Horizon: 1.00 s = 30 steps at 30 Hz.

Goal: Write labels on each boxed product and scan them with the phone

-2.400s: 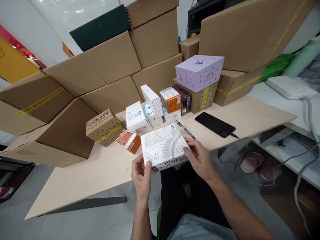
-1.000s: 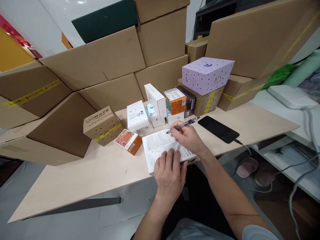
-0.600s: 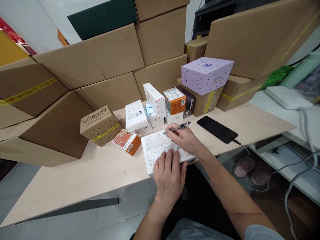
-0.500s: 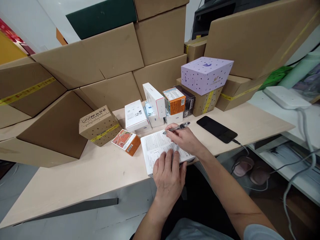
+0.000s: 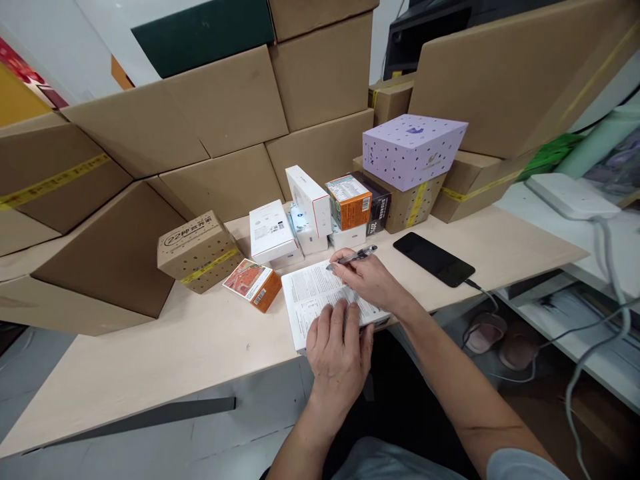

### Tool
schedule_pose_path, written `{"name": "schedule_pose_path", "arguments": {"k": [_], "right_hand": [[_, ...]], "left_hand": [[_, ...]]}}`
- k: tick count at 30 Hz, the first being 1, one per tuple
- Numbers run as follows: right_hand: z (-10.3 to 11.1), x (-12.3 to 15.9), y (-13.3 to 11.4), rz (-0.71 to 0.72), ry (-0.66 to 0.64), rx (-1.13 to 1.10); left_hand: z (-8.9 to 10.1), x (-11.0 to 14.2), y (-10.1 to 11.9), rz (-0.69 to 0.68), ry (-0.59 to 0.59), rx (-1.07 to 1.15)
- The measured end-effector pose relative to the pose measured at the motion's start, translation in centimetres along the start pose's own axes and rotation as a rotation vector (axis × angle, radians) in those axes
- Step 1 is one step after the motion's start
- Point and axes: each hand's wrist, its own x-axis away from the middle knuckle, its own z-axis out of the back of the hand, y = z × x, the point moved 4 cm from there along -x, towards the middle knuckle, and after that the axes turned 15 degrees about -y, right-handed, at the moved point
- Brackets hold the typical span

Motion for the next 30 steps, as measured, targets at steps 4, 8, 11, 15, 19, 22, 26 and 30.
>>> {"name": "schedule_pose_path", "arguments": {"k": [4, 8, 11, 15, 19, 22, 26, 30], "right_hand": [[-0.2, 0.2, 0.4, 0.024, 0.064, -0.101], [0.7, 1.5, 1.5, 0.036, 0.341, -0.308], [2.3, 3.2, 2.9, 0.011, 0.547, -0.343], [3.8, 4.3, 4.9, -0.201, 0.308, -0.008], [3.3, 4.5, 7.0, -0.379, 0.008, 0.321], [2.5, 4.1, 7.9, -0.452, -0.032, 0.434], [1.9, 3.5, 8.2, -0.542, 0.005, 0.518], [1.9, 3.7, 7.6, -0.608, 0.031, 0.557]], "left_hand": [[0.0, 0.1, 0.1, -0.006, -0.009, -0.003], [0.0, 0.2, 0.0, -0.003, -0.016, -0.003], [-0.1, 0.3, -0.1, -0.002, -0.025, -0.005], [-0.1, 0.2, 0.0, 0.0, -0.022, -0.009], [-0.1, 0.2, 0.0, -0.002, -0.018, -0.015], [-0.2, 0.3, 0.0, -0.009, -0.009, -0.023], [-0.2, 0.3, 0.0, -0.005, -0.016, -0.027], [-0.1, 0.2, 0.1, -0.004, -0.018, -0.037]]}}
